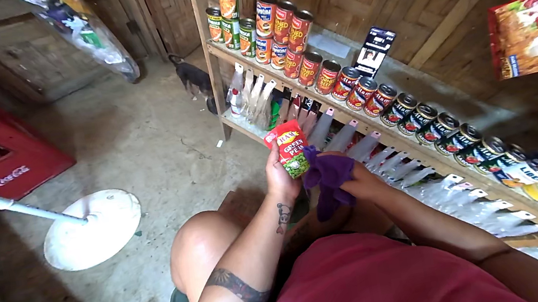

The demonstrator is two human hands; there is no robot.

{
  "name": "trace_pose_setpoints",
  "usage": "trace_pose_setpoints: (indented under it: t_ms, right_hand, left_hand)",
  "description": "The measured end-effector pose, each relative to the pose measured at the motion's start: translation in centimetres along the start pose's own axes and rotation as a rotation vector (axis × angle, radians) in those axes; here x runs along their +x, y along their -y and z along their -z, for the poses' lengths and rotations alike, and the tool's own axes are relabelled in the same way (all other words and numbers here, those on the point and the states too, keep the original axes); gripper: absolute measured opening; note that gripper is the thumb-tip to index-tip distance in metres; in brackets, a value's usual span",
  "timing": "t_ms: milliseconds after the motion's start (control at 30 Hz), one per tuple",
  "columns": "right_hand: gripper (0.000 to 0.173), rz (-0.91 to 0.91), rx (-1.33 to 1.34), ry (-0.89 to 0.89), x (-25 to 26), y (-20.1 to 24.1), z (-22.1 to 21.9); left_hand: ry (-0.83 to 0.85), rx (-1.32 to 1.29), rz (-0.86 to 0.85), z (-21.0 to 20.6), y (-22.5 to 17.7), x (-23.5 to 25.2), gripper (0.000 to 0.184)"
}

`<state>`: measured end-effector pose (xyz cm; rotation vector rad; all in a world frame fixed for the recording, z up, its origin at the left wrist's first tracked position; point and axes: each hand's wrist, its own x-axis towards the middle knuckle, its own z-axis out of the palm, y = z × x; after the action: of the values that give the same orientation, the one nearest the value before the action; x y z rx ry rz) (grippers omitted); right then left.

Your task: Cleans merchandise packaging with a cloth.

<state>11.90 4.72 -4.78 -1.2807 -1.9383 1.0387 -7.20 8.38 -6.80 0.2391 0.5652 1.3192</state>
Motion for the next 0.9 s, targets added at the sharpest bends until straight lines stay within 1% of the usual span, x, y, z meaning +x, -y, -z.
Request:
trace_pose_setpoints:
  t_ms: [167, 333, 433, 533, 567, 633, 700, 767, 833, 900]
  right_hand:
    - [0.052, 0.011, 0.026, 0.002, 0.0, 0.0, -0.1]
    - [0.053, -0.028, 0.009, 0.002, -0.1, 0.2, 0.0]
    - [0.053, -0.082, -0.047, 0.077, 0.1, 0.8, 1.0]
    - [0.049, -0.112, -0.147, 0.164, 0.8, 0.8, 3.5]
    - [0.048, -0.096, -0.181, 0.141, 1.0, 0.7, 4.1]
    - [0.048, -0.129, -0.178, 0.026, 1.2, 1.1, 5.0]
    - [0.050, -0.150, -0.127, -0.131, 1.2, 1.6, 5.1]
    - [0.045, -0.139, -0.110, -0.220, 1.2, 2.2, 4.6]
    - [0.042, -0.102, -0.147, -0.238, 1.1, 2.7, 3.7]
    - [0.039, -0.029, -0.188, -0.196, 1.4, 2.4, 2.4]
  left_hand:
    - [-0.011, -0.010, -0.004, -0.1, 0.0, 0.0, 0.057]
    - [0.015, -0.030, -0.042, 0.3, 0.0, 0.3, 0.058]
    - [0.070, -0.043, -0.077, 0.6, 0.0, 0.4, 0.057]
    - [0.070, -0.035, -0.072, 0.4, 0.0, 0.3, 0.057]
    - [0.069, -0.029, -0.060, 0.4, 0.1, 0.3, 0.057]
    - [0.053, 0.007, -0.013, 0.1, 0.3, 0.0, 0.058]
    - [0.062, 0.070, 0.034, -0.1, 0.7, -0.2, 0.057]
    - [0.102, 0.134, 0.077, -0.5, 1.1, -0.6, 0.057]
    - [0.136, 0.172, 0.114, -0.8, 1.5, -1.0, 0.055]
    - [0.170, 0.179, 0.141, -0.4, 2.1, -1.1, 0.055]
